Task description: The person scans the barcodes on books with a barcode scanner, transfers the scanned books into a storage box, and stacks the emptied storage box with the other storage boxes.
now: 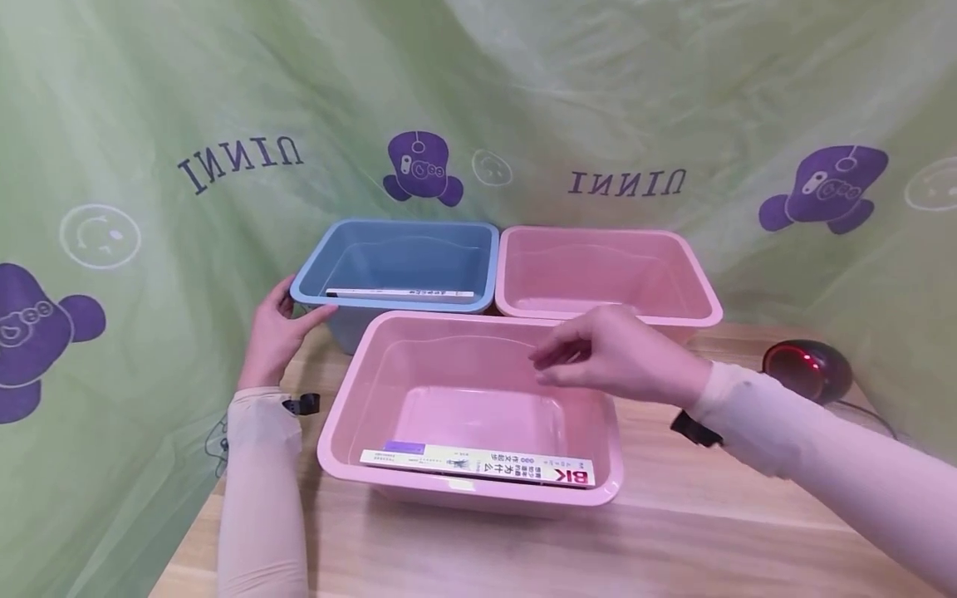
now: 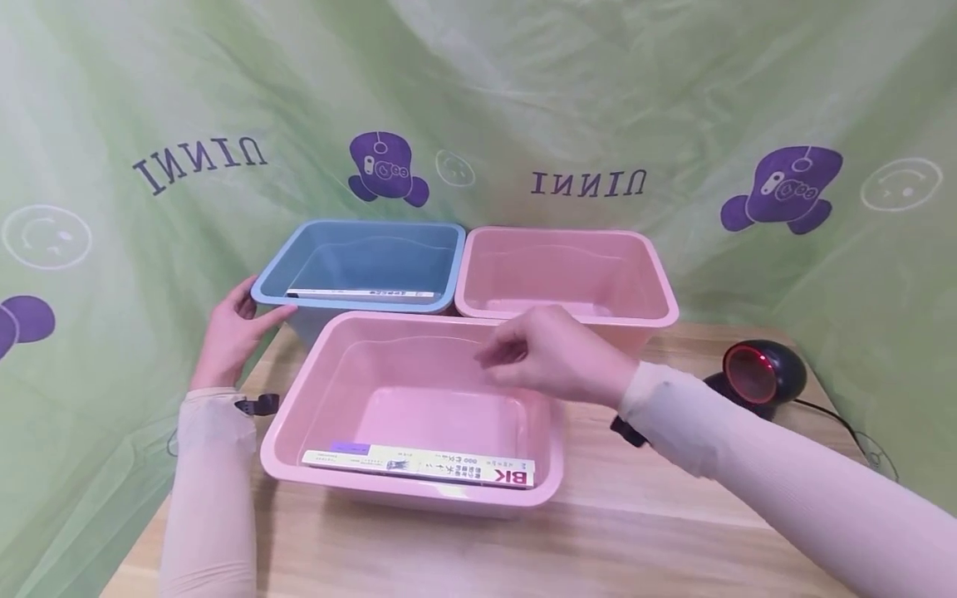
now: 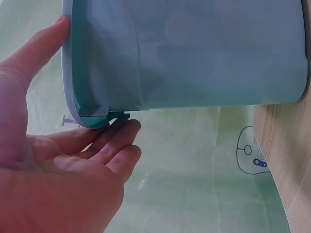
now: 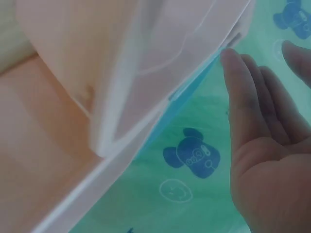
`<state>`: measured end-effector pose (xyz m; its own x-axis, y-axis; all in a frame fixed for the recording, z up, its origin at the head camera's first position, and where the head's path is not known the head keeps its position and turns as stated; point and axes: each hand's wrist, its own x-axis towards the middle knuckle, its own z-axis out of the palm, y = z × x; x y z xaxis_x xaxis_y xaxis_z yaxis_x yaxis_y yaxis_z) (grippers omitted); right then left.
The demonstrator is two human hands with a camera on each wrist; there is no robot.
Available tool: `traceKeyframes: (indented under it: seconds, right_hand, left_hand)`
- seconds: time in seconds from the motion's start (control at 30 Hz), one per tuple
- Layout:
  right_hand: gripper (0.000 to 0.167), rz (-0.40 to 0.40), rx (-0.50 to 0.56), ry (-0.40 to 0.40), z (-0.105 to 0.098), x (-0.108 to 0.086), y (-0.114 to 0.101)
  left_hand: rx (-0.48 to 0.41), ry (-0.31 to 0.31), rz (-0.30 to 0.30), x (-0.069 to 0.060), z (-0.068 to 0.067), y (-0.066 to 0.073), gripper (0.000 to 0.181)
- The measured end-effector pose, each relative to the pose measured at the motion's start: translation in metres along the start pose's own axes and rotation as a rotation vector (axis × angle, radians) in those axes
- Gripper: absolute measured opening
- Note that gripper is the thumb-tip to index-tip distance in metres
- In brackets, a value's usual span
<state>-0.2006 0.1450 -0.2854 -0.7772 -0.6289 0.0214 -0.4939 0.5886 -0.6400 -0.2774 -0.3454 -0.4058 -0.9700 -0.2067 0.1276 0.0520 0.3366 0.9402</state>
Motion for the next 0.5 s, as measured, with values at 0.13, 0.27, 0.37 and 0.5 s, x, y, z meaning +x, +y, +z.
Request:
traceKeyframes:
  seconds: [0.13,0.27,0.37,0.5]
  right_hand:
    - [0.020,-0.013,0.072,-0.027,0.005,-0.026,0.003]
    - [0.022,-0.026,0.098,-0.067,0.012,-0.044,0.005]
    - [0.023,-0.040,0.066,-0.102,0.016,-0.054,0.005]
    - [0.025,-0.058,-0.014,-0.126,0.020,-0.063,0.002]
  left_hand:
    - [-0.017,-0.002,0.000,0.001,0.000,0.000,0.095]
    - [-0.010,-0.007,-0.006,0.001,0.001,0.001,0.096]
    - [-0.005,-0.008,-0.014,0.000,0.002,0.001,0.096]
    - [-0.005,0.004,-0.015,-0.001,0.000,0.002,0.096]
